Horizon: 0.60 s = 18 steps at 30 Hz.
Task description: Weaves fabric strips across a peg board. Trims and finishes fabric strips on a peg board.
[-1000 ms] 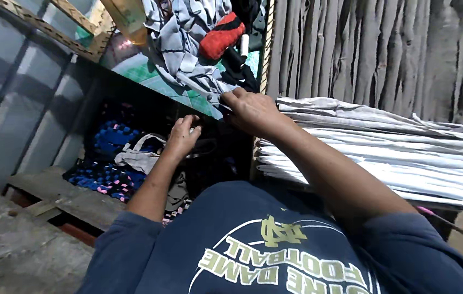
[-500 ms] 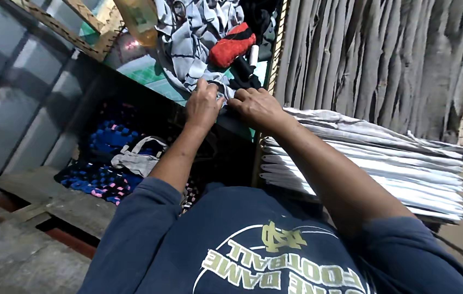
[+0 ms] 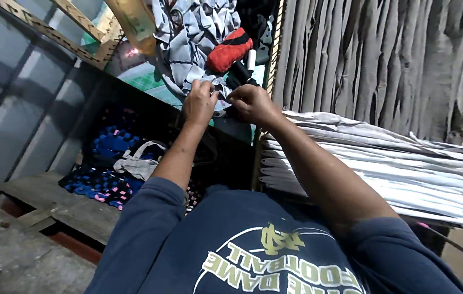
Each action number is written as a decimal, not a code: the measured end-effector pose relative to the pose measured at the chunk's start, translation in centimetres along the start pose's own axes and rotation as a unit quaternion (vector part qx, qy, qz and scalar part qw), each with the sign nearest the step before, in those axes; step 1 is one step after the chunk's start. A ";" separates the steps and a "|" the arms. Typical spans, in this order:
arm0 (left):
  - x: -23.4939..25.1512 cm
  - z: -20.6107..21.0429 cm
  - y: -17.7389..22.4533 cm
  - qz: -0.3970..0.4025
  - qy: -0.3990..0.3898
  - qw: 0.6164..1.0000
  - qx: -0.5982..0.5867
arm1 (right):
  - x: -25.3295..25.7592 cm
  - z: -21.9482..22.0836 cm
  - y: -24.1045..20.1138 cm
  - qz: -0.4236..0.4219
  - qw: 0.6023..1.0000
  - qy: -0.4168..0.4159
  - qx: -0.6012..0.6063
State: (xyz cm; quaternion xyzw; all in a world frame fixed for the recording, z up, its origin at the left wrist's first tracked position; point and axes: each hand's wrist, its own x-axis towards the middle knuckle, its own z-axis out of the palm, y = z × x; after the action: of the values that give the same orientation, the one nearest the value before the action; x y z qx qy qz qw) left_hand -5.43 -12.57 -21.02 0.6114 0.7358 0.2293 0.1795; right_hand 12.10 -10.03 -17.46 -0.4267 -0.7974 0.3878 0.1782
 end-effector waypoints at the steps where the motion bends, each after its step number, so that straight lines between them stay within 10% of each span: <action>1: 0.1 0.0 0.1 0.000 -0.001 1.000 -0.001 | 0.1 0.1 0.0 0.006 1.000 0.003 0.017; 12: -1.6 -1.9 -0.3 0.065 0.144 0.945 -0.286 | 2.0 -1.5 -0.2 0.075 0.988 0.040 0.130; 18: -4.5 -2.8 0.8 0.147 0.147 0.931 -0.300 | 1.7 0.7 -2.5 0.117 0.901 -0.070 0.411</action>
State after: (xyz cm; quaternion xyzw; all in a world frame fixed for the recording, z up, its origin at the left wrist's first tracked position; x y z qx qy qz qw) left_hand -5.44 -17.19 -18.35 0.5901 0.5526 0.5505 0.2081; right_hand 9.34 -9.75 -16.09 -0.3777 -0.5215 0.7280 0.2352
